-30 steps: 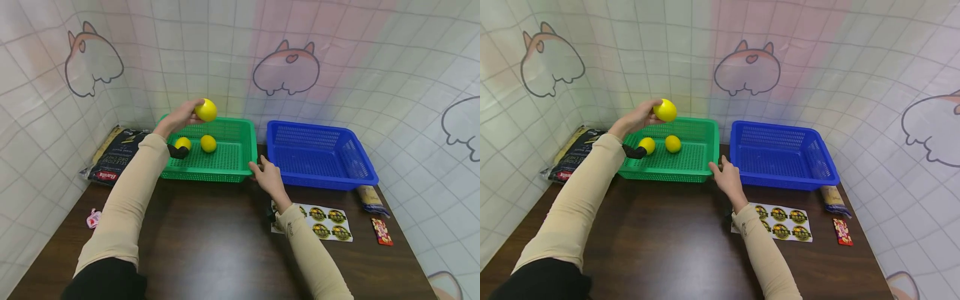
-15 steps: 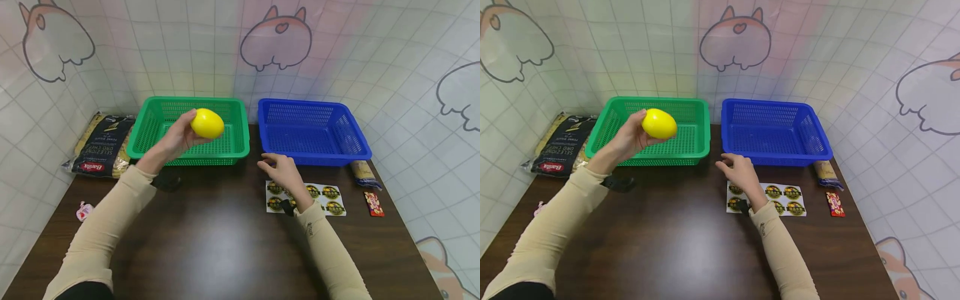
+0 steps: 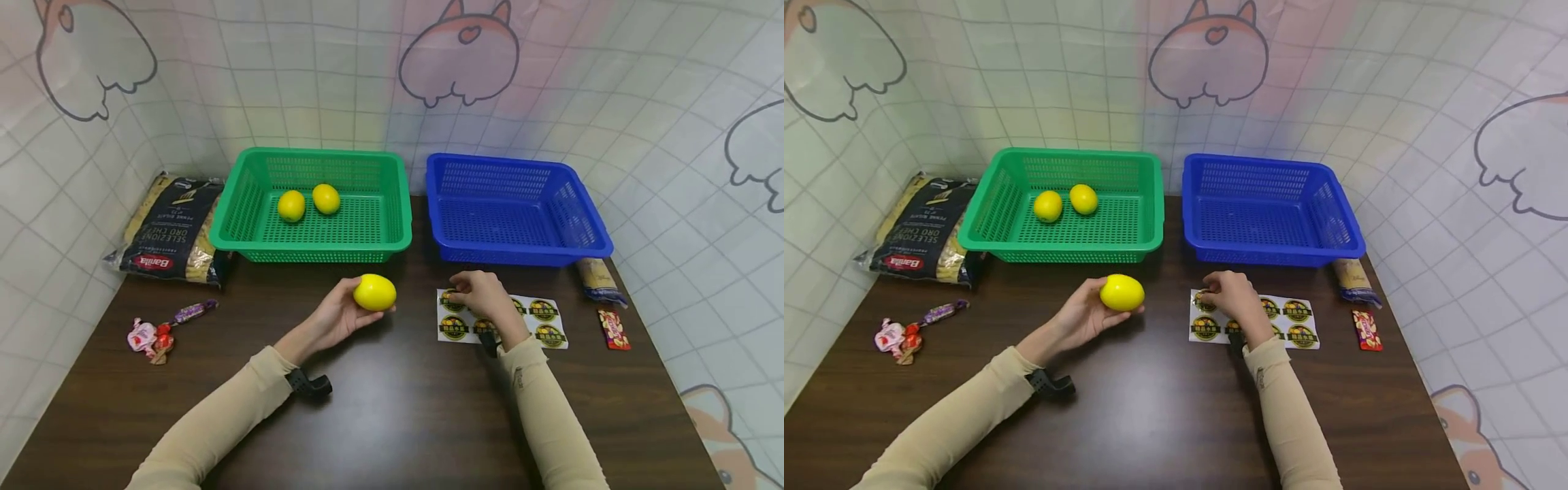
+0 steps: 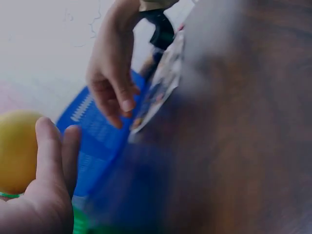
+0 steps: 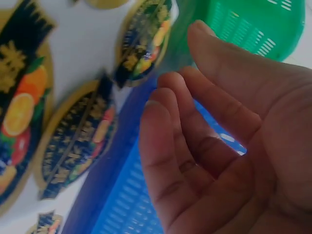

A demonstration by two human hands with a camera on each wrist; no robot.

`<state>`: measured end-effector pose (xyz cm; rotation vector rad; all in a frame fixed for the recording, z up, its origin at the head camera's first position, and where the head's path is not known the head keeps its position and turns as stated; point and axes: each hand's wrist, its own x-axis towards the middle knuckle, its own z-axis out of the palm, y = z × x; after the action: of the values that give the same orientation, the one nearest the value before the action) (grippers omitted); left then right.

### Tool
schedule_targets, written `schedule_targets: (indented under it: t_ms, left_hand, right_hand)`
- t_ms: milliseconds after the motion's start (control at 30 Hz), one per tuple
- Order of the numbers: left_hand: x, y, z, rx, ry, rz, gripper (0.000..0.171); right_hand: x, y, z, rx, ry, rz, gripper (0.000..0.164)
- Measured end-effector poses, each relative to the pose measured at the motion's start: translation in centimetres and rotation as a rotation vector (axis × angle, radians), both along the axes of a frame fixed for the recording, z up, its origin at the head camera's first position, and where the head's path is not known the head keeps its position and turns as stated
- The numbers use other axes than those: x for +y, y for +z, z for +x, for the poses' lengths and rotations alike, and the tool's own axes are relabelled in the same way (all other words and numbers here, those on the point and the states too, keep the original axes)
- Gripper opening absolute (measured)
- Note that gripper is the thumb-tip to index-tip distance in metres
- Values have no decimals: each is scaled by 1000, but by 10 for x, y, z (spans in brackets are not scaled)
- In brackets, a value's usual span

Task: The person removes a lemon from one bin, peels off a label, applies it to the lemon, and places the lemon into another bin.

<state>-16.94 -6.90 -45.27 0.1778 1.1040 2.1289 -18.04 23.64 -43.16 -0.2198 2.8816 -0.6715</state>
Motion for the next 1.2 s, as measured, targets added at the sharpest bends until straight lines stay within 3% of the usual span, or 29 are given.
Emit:
schedule_targets:
  t_ms: [167,333,567,700,833,1000,1200]
  left_hand:
    - [12,-15,3,-108,-53,-22,42]
    - [20,-19,6,-118,-110,-8,49]
    - [25,-18,7,-147,-97,-1,56]
    - [27,-21,6,-83,-91,-36,56]
    - [27,-24,4,17,-94,-90,56]
    - [25,-25,1,179,-125,-170,54]
    - [27,-25,1,259,-123,-187,55]
  right_hand:
    - [2,-9,-1,-27,-16,26,37]
    - [3,-15,-1,-10,-50,38,29]
    - [-1,-12,1,29,-71,63,16]
    - [0,-6,5,68,-76,73,13]
    - [0,13,9,118,-23,16,12]
    - [-11,41,14,124,52,-176,9]
    - [-32,54,18,-29,145,-461,14]
